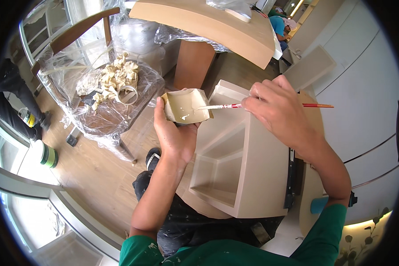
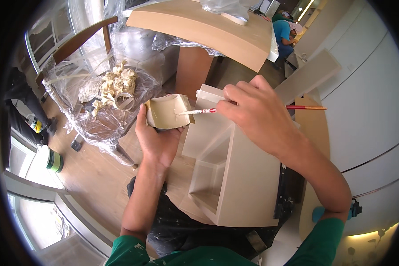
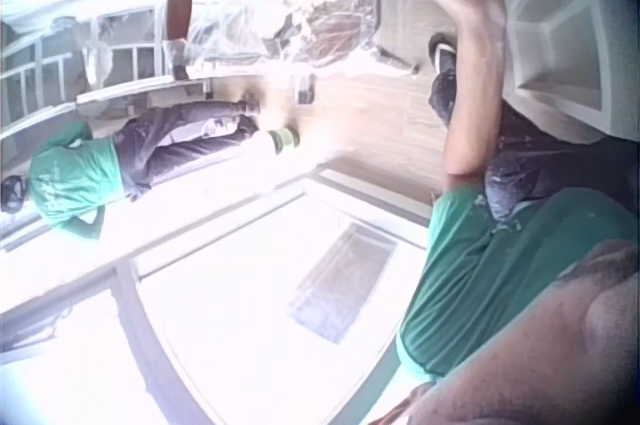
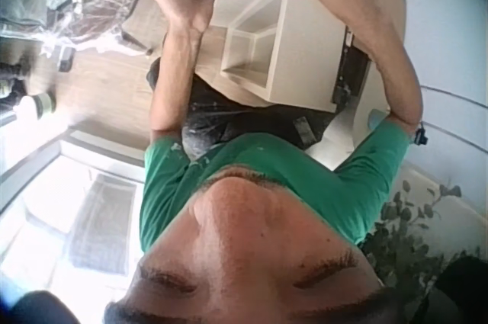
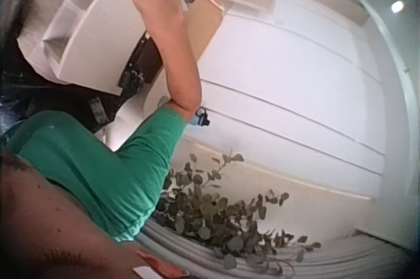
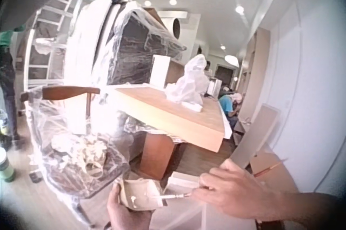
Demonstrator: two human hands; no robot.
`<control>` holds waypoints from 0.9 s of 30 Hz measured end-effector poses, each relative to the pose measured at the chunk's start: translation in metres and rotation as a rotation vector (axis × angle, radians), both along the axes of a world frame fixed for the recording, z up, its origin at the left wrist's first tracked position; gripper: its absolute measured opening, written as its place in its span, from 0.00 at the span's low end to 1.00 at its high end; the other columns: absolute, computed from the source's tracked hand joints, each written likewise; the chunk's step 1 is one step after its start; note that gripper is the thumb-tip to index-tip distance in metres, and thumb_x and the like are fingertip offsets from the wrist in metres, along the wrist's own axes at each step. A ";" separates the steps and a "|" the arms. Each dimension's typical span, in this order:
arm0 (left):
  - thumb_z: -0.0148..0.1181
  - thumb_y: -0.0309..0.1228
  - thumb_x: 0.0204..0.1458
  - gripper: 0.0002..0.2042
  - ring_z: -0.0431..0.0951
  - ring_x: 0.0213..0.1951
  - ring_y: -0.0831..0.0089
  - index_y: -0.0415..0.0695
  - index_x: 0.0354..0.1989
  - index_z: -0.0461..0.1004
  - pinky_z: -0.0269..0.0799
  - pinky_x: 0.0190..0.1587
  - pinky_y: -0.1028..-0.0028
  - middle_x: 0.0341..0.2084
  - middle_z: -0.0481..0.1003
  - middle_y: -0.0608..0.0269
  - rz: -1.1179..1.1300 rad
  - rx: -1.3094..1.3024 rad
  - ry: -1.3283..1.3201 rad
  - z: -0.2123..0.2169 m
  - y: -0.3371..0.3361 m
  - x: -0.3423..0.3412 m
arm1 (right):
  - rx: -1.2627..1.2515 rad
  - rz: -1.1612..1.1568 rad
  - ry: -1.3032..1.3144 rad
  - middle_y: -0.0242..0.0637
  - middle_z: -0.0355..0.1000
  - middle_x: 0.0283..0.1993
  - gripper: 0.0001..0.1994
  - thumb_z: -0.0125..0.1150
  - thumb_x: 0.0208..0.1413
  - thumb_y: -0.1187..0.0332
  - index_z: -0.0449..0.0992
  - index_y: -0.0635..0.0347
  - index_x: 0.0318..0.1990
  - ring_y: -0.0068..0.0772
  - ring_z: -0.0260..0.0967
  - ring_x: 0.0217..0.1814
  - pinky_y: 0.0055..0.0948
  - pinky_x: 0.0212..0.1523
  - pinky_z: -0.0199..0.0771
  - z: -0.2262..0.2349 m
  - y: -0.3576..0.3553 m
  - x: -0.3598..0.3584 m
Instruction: The person paints the interior and edges of a small wooden cabinet or drawer using a brush and a small container of white paint.
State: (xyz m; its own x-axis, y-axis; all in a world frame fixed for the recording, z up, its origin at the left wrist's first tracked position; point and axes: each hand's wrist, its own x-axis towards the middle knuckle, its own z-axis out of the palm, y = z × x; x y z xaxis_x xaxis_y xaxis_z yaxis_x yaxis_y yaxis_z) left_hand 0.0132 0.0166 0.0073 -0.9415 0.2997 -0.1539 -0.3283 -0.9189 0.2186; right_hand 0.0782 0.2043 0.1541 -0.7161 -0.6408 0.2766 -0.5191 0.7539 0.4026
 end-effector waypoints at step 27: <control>0.39 0.47 0.70 0.23 0.71 0.59 0.57 0.44 0.63 0.67 0.67 0.61 0.54 0.59 0.70 0.54 -0.001 0.099 -0.070 -0.003 -0.004 -0.008 | -1.330 -0.539 -0.792 0.26 0.74 0.31 0.11 0.63 0.66 0.68 0.81 0.69 0.47 0.10 0.61 0.28 0.18 0.28 0.61 -0.053 0.028 0.059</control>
State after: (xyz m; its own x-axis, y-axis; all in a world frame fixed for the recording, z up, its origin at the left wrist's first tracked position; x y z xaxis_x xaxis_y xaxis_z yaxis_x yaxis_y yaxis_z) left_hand 0.0053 0.0128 0.0046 -0.9292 0.3174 -0.1893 -0.3403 -0.9346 0.1031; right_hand 0.1374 0.2319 0.1010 -0.9879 0.0894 -0.1263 0.1540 0.4836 -0.8616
